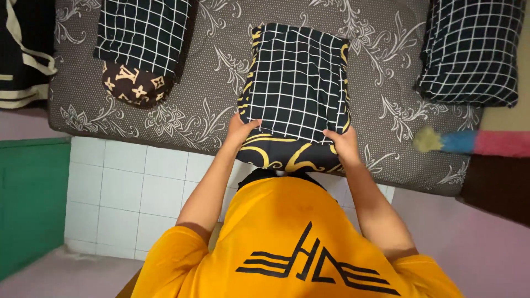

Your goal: Changing the cases of pillows and a bolster on a bed.

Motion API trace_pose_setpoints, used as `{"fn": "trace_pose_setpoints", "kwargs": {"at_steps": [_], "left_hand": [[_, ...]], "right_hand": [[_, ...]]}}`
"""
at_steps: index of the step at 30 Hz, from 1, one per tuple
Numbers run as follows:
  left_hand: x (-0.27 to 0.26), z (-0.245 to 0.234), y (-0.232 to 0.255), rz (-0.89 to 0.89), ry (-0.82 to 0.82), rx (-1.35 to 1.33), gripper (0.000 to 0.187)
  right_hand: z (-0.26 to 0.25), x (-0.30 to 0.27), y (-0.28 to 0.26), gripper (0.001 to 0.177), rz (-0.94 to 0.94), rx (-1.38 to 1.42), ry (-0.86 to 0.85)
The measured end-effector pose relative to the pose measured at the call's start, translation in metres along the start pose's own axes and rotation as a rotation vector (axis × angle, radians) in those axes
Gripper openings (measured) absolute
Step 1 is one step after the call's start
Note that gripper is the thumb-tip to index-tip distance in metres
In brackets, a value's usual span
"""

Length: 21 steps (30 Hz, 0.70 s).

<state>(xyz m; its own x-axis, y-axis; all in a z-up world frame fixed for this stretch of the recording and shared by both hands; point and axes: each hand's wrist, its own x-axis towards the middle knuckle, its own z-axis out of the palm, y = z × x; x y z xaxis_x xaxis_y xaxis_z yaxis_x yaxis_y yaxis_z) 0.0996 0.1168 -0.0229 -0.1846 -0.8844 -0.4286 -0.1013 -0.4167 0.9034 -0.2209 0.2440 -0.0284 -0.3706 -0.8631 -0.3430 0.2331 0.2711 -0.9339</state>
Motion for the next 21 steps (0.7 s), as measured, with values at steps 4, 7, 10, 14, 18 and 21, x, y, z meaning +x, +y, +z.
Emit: {"fn": "trace_pose_setpoints", "kwargs": {"at_steps": [4, 7, 10, 14, 18, 21], "left_hand": [[-0.014, 0.008, -0.004, 0.003, 0.032, -0.056, 0.039], [-0.034, 0.009, 0.004, 0.083, 0.023, -0.099, 0.042], [-0.055, 0.013, 0.014, 0.001, 0.039, -0.114, 0.040], [-0.088, 0.018, 0.026, 0.070, 0.041, -0.057, 0.041], [-0.101, 0.012, 0.034, 0.102, 0.018, -0.094, 0.041], [-0.114, 0.007, 0.041, 0.160, 0.022, -0.061, 0.043]], "right_hand": [[-0.010, -0.009, -0.013, 0.055, 0.023, -0.029, 0.047], [-0.019, -0.017, -0.013, 0.056, -0.048, -0.011, -0.002], [-0.022, -0.040, -0.024, 0.052, -0.032, 0.001, 0.008], [-0.024, -0.075, -0.034, 0.057, -0.050, 0.064, 0.017], [-0.022, -0.090, -0.035, 0.054, -0.130, 0.080, -0.002], [-0.017, -0.103, -0.038, 0.052, -0.142, 0.052, 0.022]]}}
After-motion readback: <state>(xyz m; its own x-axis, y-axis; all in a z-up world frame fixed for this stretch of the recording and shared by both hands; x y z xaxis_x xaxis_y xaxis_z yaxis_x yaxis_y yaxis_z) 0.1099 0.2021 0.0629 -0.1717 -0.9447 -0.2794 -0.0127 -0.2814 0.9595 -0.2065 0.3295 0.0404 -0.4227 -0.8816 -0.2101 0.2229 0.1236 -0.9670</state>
